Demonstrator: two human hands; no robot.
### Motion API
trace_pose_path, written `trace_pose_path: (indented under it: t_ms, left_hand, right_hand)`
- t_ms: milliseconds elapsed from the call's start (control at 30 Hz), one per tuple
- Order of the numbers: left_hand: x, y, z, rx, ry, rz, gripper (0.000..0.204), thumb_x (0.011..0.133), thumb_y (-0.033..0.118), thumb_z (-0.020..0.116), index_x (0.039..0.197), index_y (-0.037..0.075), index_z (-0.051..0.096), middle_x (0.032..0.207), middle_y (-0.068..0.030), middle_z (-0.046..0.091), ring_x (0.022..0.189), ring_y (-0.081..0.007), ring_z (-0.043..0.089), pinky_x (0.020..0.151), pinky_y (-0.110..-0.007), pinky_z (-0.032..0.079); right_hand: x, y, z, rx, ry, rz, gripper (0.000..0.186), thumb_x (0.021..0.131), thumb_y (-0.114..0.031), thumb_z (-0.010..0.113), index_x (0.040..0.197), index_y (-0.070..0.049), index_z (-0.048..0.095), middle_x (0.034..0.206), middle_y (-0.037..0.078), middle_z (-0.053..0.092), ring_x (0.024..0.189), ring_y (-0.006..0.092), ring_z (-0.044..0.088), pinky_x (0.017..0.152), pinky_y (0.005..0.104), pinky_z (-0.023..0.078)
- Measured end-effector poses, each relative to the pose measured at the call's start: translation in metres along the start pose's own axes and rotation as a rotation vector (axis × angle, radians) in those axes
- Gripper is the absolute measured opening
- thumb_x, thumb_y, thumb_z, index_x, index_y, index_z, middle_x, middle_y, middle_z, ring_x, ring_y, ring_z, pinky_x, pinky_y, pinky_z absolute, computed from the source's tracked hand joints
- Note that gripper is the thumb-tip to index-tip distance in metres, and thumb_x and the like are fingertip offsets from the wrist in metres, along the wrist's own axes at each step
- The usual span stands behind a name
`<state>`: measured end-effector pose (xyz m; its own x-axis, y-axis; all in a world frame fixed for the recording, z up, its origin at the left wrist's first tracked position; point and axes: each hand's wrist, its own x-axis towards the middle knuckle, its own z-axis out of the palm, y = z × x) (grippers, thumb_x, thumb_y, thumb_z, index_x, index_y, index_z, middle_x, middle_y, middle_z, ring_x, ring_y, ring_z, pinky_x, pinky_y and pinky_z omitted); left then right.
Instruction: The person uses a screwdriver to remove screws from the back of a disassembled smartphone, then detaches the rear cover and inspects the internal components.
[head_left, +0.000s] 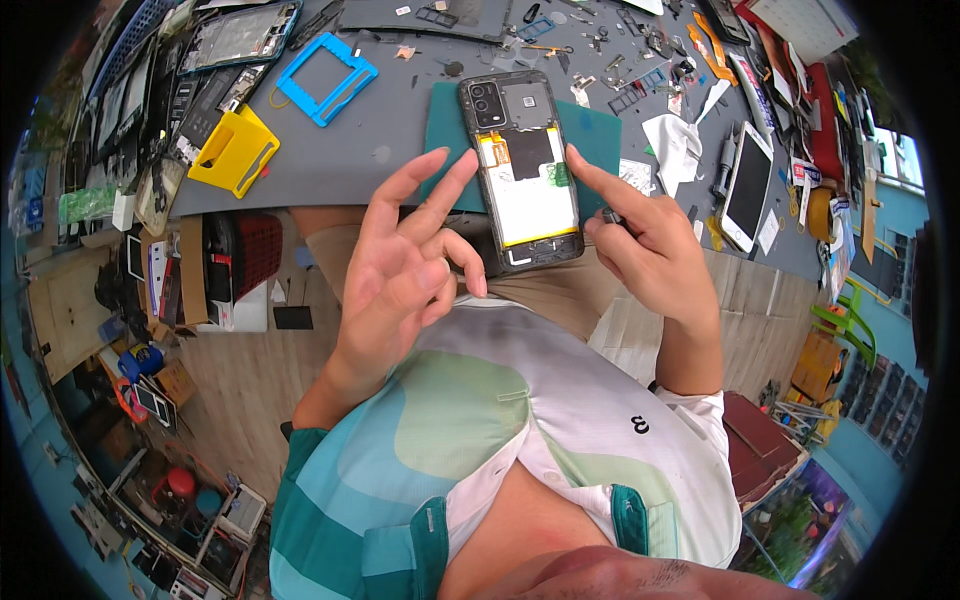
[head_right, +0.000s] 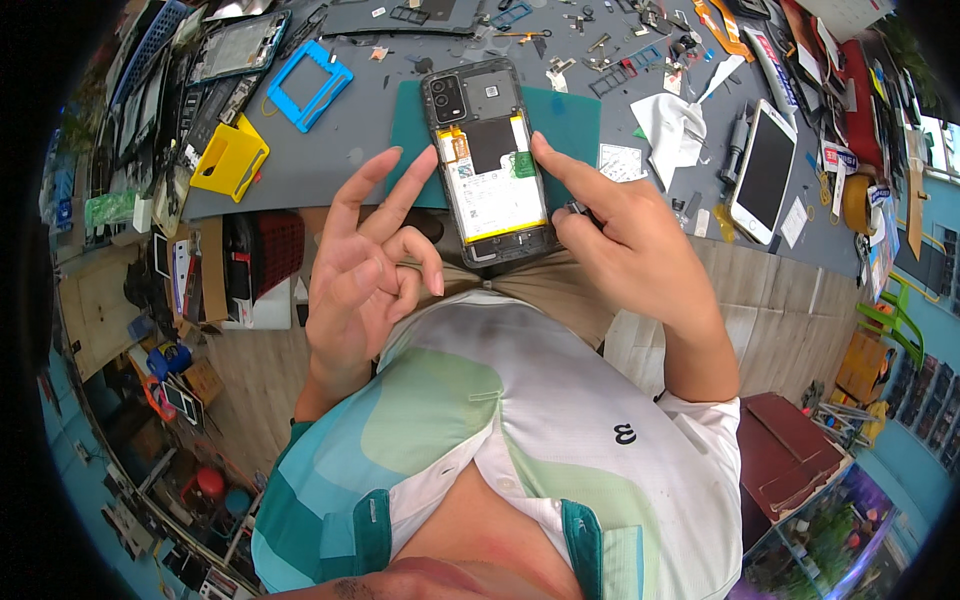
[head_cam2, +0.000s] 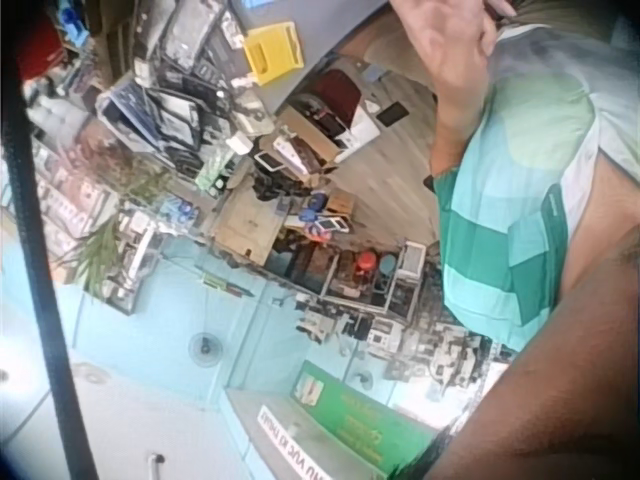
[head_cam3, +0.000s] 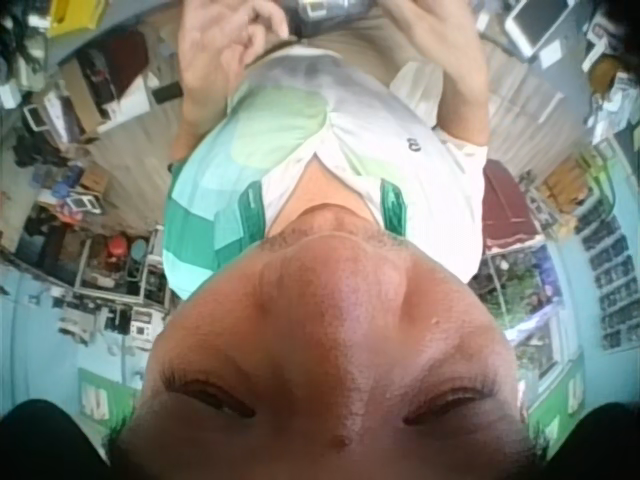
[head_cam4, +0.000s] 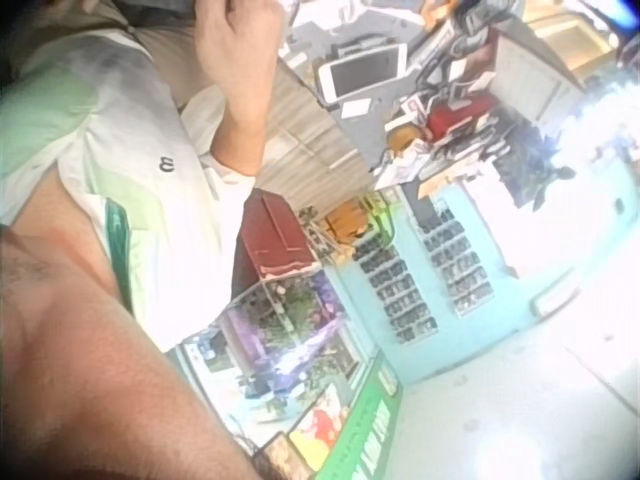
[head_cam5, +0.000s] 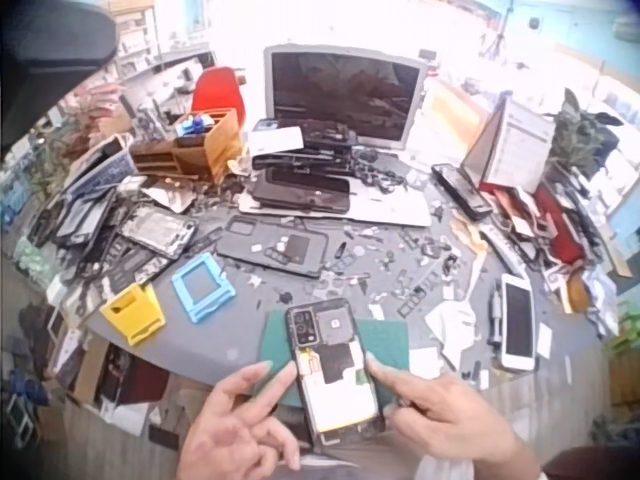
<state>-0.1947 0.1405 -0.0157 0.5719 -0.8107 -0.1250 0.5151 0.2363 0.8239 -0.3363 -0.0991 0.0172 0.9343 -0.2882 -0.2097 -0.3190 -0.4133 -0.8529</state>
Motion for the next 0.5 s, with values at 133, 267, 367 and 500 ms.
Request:
trace_pose_path:
  t_ms: [133,267,367,500]
  left_hand:
    - [-0.0001,0.0031,0.0011,-0.01,-0.013,-0.036,0.096,0.094,0.025,0.066,0.171,-0.001,0.016,0.173,-0.038,0.024,0.089,-0.0231,0.069,0.052,-0.021,0.042]
    - [-0.0002,0.0043,0.0008,-0.026,-0.009,-0.049,0.098,0.092,0.025,0.068,0.171,-0.001,0.015,0.174,-0.0378,0.022,0.089,-0.0232,0.068,0.054,-0.022,0.043]
    - [-0.0004,0.0034,-0.0004,-0.034,-0.018,-0.049,0.098,0.093,0.025,0.067,0.171,-0.001,0.015,0.174,-0.0378,0.023,0.089,-0.023,0.068,0.055,-0.022,0.044]
    - [-0.0008,0.0042,-0.0009,-0.033,-0.021,-0.046,0.098,0.093,0.025,0.067,0.171,-0.001,0.015,0.174,-0.0379,0.023,0.089,-0.0227,0.068,0.055,-0.022,0.044]
  right_hand:
    - [0.0006,0.0016,-0.002,0.023,-0.017,-0.008,0.062,0.094,0.0,0.058,0.156,-0.001,0.058,0.06,0.011,0.052,0.052,0.0128,0.045,0.054,0.0333,0.041]
    - [0.0018,0.0022,-0.0034,0.03,-0.032,-0.014,0.062,0.094,0.001,0.058,0.156,0.0,0.058,0.06,0.011,0.052,0.052,0.0131,0.046,0.054,0.0339,0.042]
    - [0.0017,0.0022,-0.0037,0.03,-0.034,-0.025,0.062,0.094,0.001,0.059,0.156,0.0,0.058,0.06,0.011,0.052,0.051,0.0133,0.046,0.054,0.034,0.042]
    - [0.0022,0.0044,-0.004,0.024,-0.039,-0.027,0.062,0.093,0.001,0.059,0.156,0.0,0.057,0.06,0.011,0.052,0.051,0.0135,0.046,0.053,0.0337,0.04]
